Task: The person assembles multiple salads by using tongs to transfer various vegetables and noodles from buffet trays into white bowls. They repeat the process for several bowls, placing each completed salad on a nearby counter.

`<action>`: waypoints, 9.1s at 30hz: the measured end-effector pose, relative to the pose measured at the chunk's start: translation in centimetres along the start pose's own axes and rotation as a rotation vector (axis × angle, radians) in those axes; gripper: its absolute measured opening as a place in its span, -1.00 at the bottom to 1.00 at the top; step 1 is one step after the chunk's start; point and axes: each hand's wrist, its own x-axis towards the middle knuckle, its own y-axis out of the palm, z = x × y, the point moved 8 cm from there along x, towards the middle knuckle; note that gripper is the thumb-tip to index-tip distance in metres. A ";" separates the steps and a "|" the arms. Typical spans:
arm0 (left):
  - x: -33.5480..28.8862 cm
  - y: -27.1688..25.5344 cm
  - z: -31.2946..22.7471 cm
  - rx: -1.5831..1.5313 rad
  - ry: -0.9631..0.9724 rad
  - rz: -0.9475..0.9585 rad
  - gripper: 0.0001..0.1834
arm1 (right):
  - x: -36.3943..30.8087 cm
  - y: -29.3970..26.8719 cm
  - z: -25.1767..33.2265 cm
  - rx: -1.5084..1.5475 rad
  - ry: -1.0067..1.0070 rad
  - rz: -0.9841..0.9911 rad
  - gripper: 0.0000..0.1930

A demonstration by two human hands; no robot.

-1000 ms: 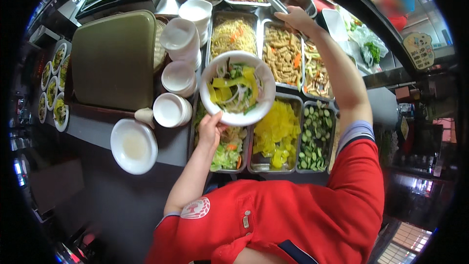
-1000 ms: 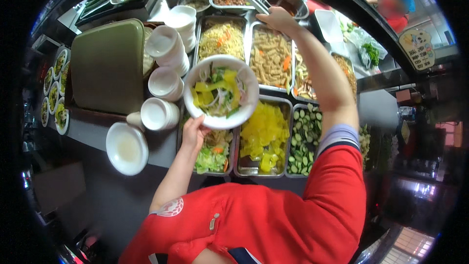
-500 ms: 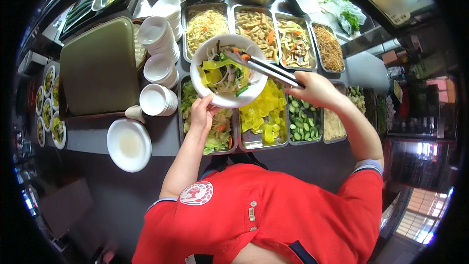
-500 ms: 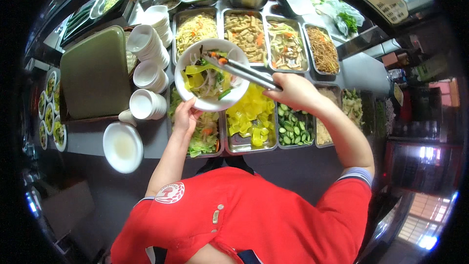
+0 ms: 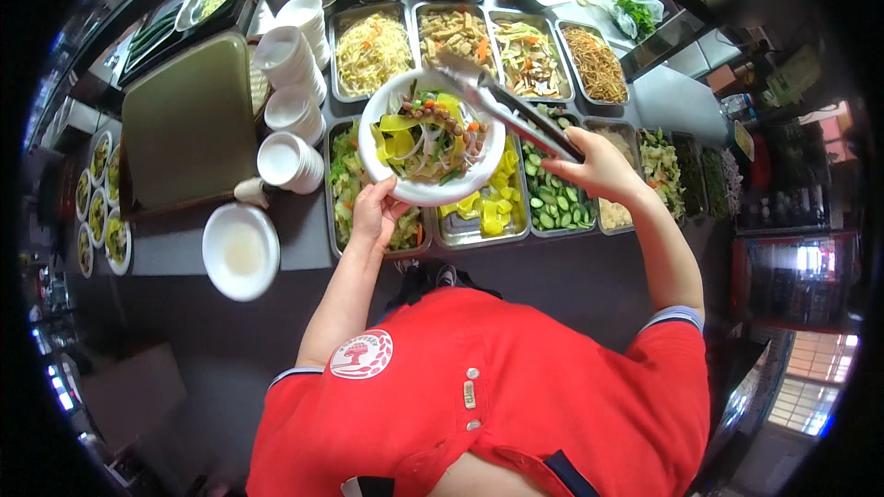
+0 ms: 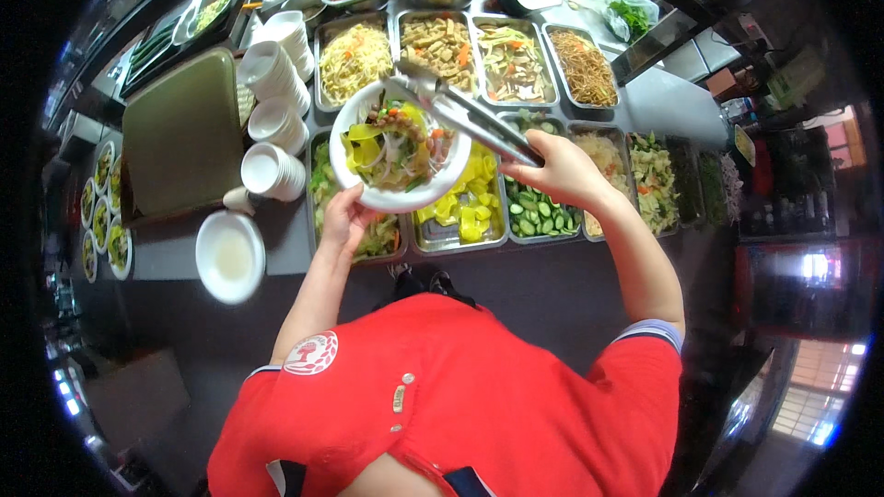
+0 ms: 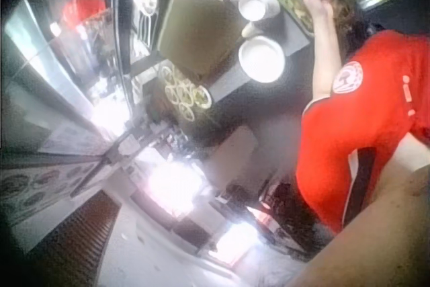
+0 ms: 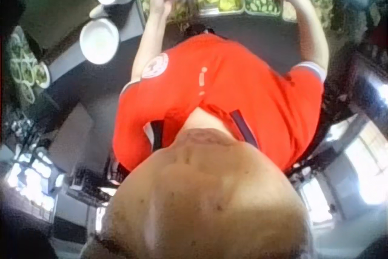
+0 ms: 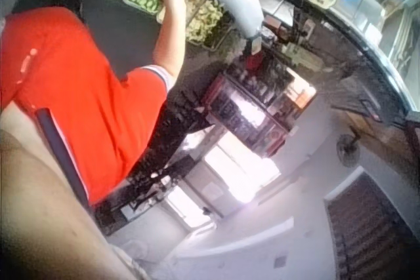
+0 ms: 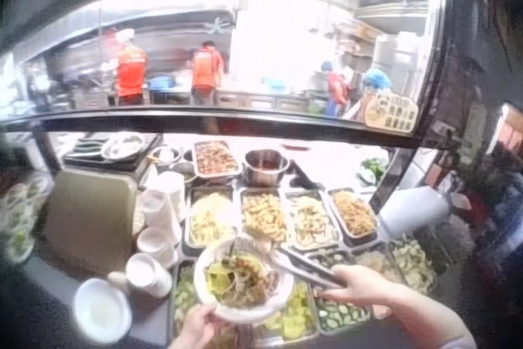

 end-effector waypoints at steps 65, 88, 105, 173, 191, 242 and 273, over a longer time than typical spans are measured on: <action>-49.3 -77.9 -45.9 -0.457 0.808 -0.890 -0.68 | 12.1 41.2 72.5 0.638 -0.196 0.402 -0.76; -28.7 -112.5 -87.6 -0.323 0.476 -0.850 -0.69 | 26.2 52.1 97.9 0.797 0.076 0.091 -0.79; -16.9 -120.5 -91.8 -0.068 0.168 -0.618 -0.65 | 8.7 55.9 104.1 0.880 0.472 -0.298 -0.77; -16.9 -33.6 -31.7 1.170 -0.273 -0.471 -0.67 | -8.7 26.5 7.3 0.281 0.491 0.029 -0.34; -24.3 -14.6 -26.2 2.254 0.625 -0.256 -0.55 | -8.1 27.8 7.0 0.008 0.469 0.139 -0.39; -10.9 -17.8 -1.1 0.266 -0.205 0.036 -0.69 | -14.3 16.3 14.4 0.228 0.473 0.289 -0.70; -11.6 -4.9 9.8 0.096 0.013 -0.229 -0.60 | -9.0 16.7 -20.8 0.079 0.424 -0.180 -0.60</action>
